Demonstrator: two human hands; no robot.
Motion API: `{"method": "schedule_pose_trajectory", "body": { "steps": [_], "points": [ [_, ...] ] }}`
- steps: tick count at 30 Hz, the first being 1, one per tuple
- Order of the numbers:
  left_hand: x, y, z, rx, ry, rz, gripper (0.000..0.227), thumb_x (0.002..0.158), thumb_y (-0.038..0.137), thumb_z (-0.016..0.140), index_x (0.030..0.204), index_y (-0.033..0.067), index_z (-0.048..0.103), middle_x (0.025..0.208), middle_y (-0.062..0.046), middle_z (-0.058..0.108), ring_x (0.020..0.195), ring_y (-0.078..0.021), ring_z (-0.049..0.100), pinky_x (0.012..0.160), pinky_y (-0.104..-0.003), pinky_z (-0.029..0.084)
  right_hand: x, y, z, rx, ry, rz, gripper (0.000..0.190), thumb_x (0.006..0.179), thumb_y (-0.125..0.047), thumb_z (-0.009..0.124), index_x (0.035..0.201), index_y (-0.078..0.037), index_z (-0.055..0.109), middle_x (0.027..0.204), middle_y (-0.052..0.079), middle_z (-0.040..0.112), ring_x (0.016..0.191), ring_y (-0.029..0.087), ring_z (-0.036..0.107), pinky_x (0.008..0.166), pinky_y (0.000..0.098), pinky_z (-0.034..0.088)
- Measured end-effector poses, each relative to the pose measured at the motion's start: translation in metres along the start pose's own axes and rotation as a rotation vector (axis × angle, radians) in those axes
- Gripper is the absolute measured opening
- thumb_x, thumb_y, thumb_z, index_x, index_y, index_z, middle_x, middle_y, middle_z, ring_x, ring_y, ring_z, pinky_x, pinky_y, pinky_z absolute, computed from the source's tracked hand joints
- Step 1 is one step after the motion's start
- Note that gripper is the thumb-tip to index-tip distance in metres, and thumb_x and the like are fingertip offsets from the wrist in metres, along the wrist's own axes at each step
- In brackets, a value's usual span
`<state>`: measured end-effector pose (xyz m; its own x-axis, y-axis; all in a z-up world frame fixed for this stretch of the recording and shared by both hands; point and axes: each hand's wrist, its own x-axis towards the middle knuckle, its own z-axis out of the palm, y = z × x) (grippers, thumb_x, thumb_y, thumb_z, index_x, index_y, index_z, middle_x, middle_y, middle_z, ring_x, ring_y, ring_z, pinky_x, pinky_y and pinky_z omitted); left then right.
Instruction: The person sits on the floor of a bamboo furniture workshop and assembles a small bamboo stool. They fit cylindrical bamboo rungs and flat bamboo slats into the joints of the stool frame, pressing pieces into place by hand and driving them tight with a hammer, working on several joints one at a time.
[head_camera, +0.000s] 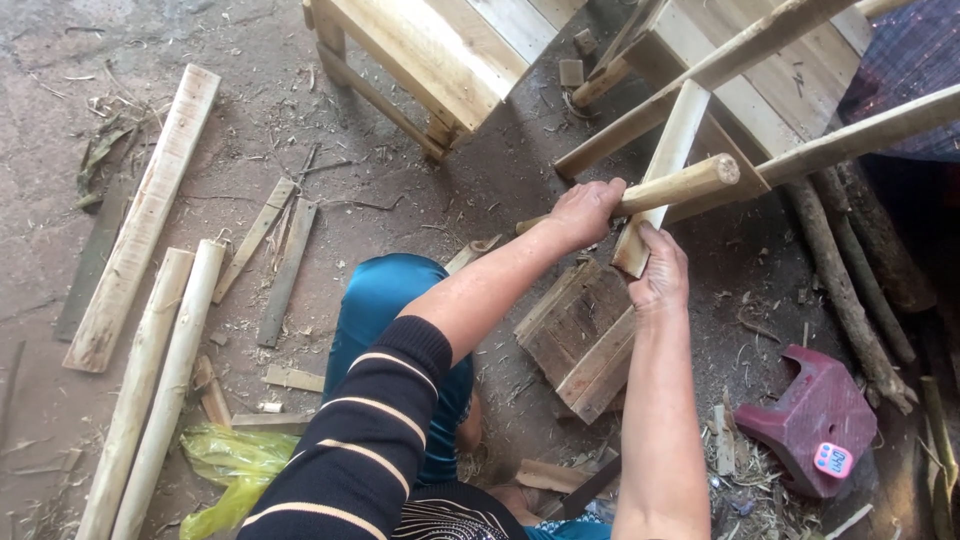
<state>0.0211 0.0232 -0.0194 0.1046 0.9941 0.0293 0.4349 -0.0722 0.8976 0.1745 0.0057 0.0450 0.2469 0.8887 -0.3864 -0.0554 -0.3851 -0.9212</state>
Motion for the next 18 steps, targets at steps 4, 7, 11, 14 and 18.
{"method": "schedule_pose_trajectory", "body": {
  "steps": [4,7,11,14,18],
  "points": [
    [-0.005,0.006,-0.008,0.003,-0.007,0.008,0.019,0.086,0.004,0.061,0.103,0.0061,0.052,0.103,-0.021,0.073,0.101,-0.0487,0.072,0.09,-0.062,0.058,-0.004,-0.003,0.005,-0.014,0.021,-0.002,0.02,0.079,-0.008,0.084,0.095,-0.008,0.073,0.088,0.013,0.074,0.077,0.026,0.076,0.074,0.0459,0.061],
    [-0.003,0.002,-0.003,0.004,-0.015,0.001,0.021,0.087,0.006,0.061,0.105,0.0075,0.051,0.105,-0.02,0.073,0.102,-0.0475,0.072,0.092,-0.062,0.058,-0.009,-0.005,0.01,-0.004,0.019,-0.009,0.024,0.077,-0.008,0.087,0.096,-0.007,0.072,0.089,0.014,0.075,0.077,0.026,0.076,0.072,0.0442,0.061],
    [0.0,-0.004,0.003,0.003,-0.01,0.006,0.027,0.086,0.01,0.066,0.108,0.0104,0.05,0.107,-0.018,0.072,0.101,-0.0475,0.072,0.091,-0.062,0.059,-0.017,-0.006,0.019,-0.07,0.081,-0.072,0.026,0.073,-0.007,0.087,0.093,-0.004,0.071,0.083,0.013,0.072,0.076,0.023,0.076,0.069,0.0371,0.06],
    [0.004,-0.01,0.008,0.018,-0.001,0.011,0.029,0.087,0.013,0.068,0.109,0.0126,0.05,0.108,-0.016,0.072,0.101,-0.0458,0.072,0.091,-0.061,0.059,-0.017,-0.006,0.023,-0.107,0.108,-0.09,0.025,0.071,-0.008,0.087,0.092,-0.005,0.073,0.081,0.013,0.072,0.075,0.023,0.075,0.067,0.0384,0.059],
    [-0.004,-0.007,0.004,0.072,0.019,0.037,0.031,0.086,0.018,0.073,0.108,0.0106,0.052,0.104,-0.019,0.073,0.097,-0.0468,0.073,0.087,-0.06,0.061,-0.006,0.01,0.013,-0.128,0.139,-0.127,0.024,0.07,-0.011,0.085,0.092,-0.006,0.075,0.082,0.015,0.071,0.078,0.026,0.076,0.066,0.0413,0.058]
  ]
}}
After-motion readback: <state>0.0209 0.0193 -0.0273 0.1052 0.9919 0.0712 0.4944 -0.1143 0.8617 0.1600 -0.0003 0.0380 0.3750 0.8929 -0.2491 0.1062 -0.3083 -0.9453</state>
